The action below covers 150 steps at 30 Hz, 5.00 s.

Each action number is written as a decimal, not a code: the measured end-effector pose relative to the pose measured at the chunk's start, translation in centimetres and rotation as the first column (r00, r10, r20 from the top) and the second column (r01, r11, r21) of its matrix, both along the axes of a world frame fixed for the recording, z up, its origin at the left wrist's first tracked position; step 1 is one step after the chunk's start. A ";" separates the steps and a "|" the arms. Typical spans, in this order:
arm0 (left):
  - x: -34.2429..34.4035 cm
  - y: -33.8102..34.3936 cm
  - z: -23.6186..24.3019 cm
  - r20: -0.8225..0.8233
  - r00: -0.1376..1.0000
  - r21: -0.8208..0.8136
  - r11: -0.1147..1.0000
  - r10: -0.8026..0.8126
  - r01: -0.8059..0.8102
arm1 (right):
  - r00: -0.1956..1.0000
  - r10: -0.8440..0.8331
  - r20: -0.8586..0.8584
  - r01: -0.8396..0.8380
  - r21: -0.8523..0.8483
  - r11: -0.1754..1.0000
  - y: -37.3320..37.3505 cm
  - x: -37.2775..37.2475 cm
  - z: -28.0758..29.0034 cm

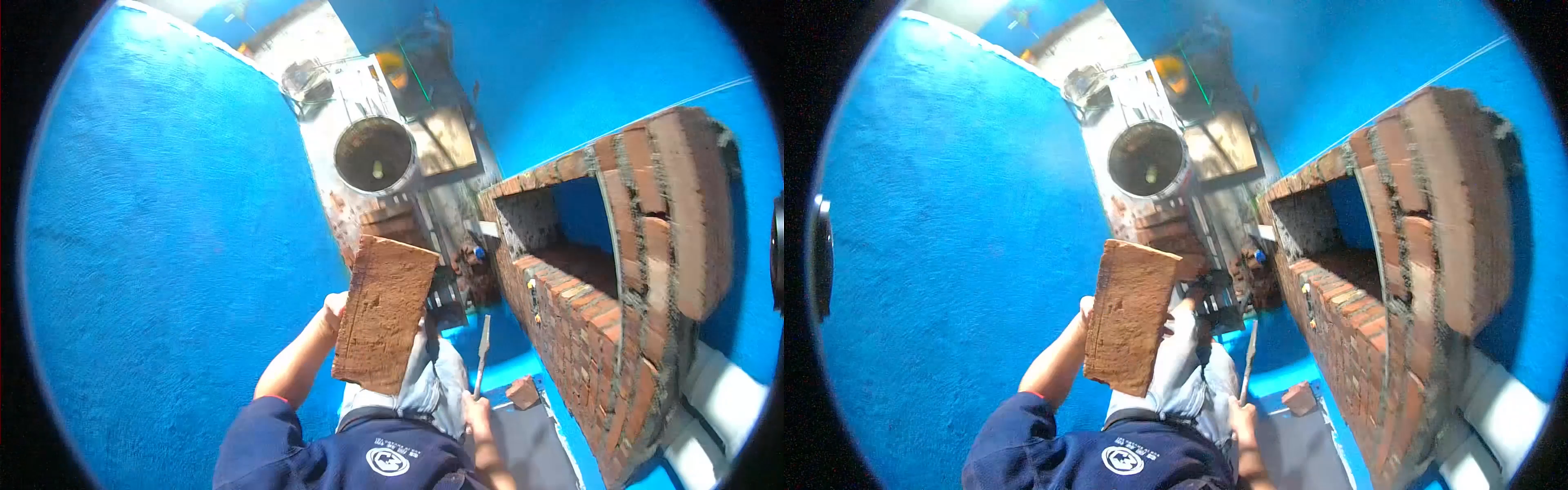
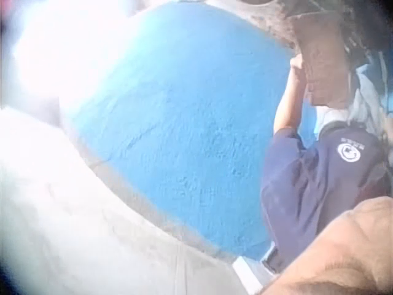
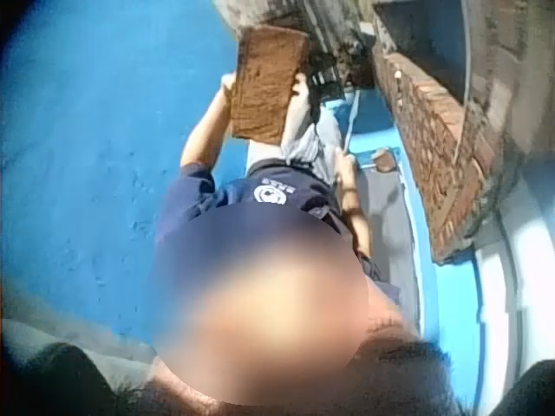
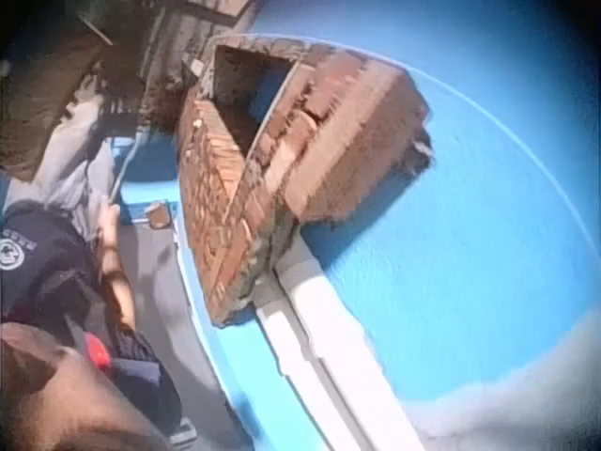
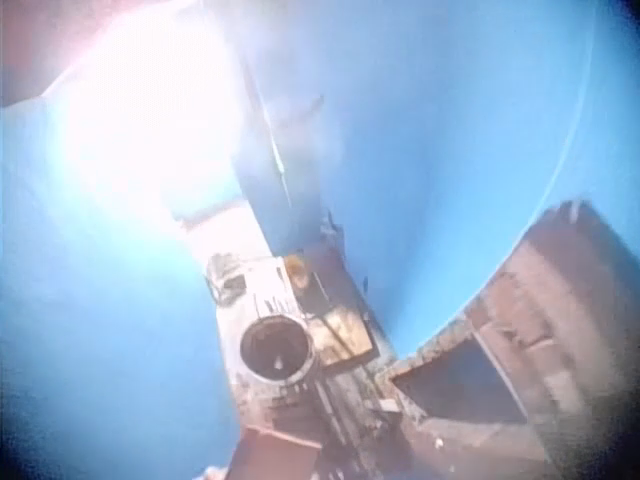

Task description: The person applies mortar to a brick structure using a trowel and then places bricks onto the mortar, tapping them into place with the tool.

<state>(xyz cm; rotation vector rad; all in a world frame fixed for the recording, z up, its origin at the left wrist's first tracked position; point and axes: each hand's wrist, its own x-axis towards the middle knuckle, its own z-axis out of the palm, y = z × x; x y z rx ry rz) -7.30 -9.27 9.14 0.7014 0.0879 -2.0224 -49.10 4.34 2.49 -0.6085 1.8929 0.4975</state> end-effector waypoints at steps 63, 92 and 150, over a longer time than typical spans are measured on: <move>-40.3 -28.1 27.1 0.691 0.326 0.079 -0.515 0.645 0.853 | 0.938 -0.302 -0.169 0.167 -0.544 0.822 18.7 7.4 -3.7; -32.0 -34.3 28.0 0.713 0.149 0.213 -0.414 0.685 0.885 | 0.946 -0.260 0.195 0.221 -0.972 0.075 -10.3 -3.5 38.2; -16.8 -15.6 4.5 0.995 0.050 -0.079 0.381 0.086 0.921 | 0.830 -0.257 0.494 0.522 -0.851 0.050 -11.1 -6.2 37.3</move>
